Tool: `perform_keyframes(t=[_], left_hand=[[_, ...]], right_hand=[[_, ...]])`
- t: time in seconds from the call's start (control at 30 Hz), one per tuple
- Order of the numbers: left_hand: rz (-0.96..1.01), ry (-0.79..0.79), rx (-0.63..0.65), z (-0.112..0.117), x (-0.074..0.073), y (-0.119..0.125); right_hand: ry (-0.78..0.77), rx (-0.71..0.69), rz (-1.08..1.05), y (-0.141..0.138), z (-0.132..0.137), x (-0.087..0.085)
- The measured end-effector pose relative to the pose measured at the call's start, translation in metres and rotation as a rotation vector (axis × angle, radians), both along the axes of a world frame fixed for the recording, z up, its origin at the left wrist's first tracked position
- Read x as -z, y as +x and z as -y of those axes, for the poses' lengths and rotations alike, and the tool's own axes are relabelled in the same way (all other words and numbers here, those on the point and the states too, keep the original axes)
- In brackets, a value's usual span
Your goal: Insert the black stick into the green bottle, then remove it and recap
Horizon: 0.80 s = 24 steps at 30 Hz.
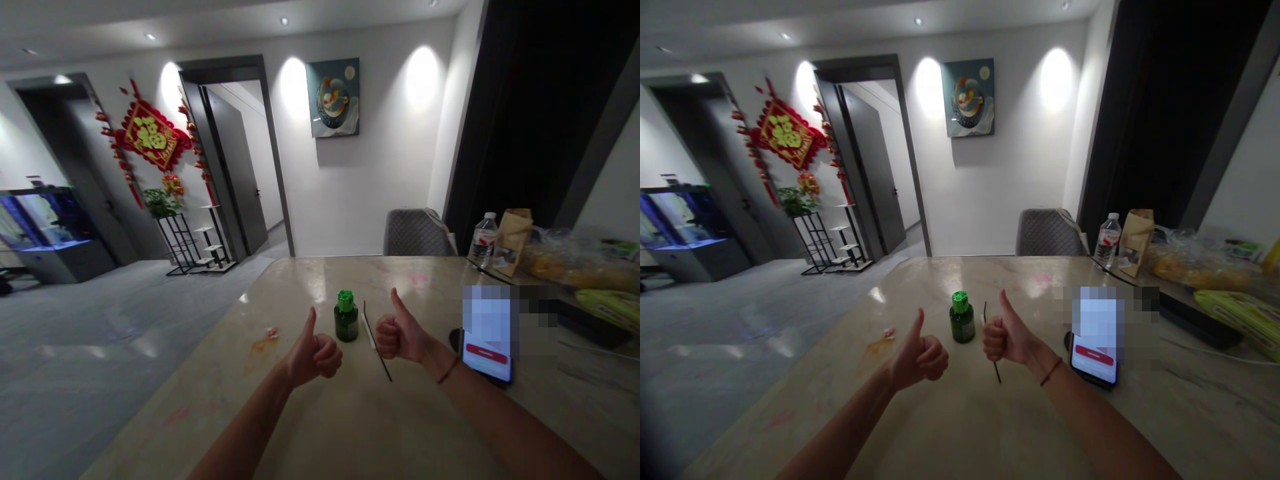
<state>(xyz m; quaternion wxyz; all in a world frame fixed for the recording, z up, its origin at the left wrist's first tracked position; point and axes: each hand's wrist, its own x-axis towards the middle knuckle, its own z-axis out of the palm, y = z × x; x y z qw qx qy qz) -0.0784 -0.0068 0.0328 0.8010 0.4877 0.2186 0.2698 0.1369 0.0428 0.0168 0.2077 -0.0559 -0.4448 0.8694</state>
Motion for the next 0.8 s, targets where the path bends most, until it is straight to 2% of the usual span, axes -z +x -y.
perform_keyframes(t=[0.1, 0.2, 0.27, 0.37, 0.47, 0.57, 0.63, 0.73, 0.8], left_hand=[[-0.048, -0.086, 0.091, -0.001, 0.015, 0.0], [-0.078, -0.118, 0.123, 0.002, 0.019, -0.003], [-0.109, -0.118, 0.108, 0.004, 0.015, -0.005], [-0.217, -0.072, 0.033, 0.005, 0.004, -0.004], [-0.488, 0.086, -0.189, 0.006, -0.002, -0.001], [-0.93, 0.401, -0.45, 0.009, 0.006, 0.0], [-1.113, 0.577, -0.473, 0.012, 0.014, -0.001], [-1.339, 0.708, -0.473, 0.019, 0.025, -0.004], [-1.477, 0.765, -0.483, 0.024, 0.03, -0.004]], right_hand=[[-0.097, -0.064, 0.104, 0.001, -0.003, 0.023], [-0.127, -0.103, 0.174, 0.003, -0.004, 0.037], [-0.114, -0.104, 0.178, 0.004, -0.004, 0.036], [-0.046, -0.06, 0.159, 0.007, -0.004, 0.023], [0.085, 0.073, 0.191, 0.008, -0.002, 0.003], [0.303, 0.26, 0.314, 0.006, -0.001, -0.015], [0.505, 0.431, 0.414, 0.002, -0.004, -0.021], [0.805, 0.702, 0.56, -0.007, -0.013, -0.022], [0.938, 0.823, 0.65, -0.016, -0.019, -0.02]])
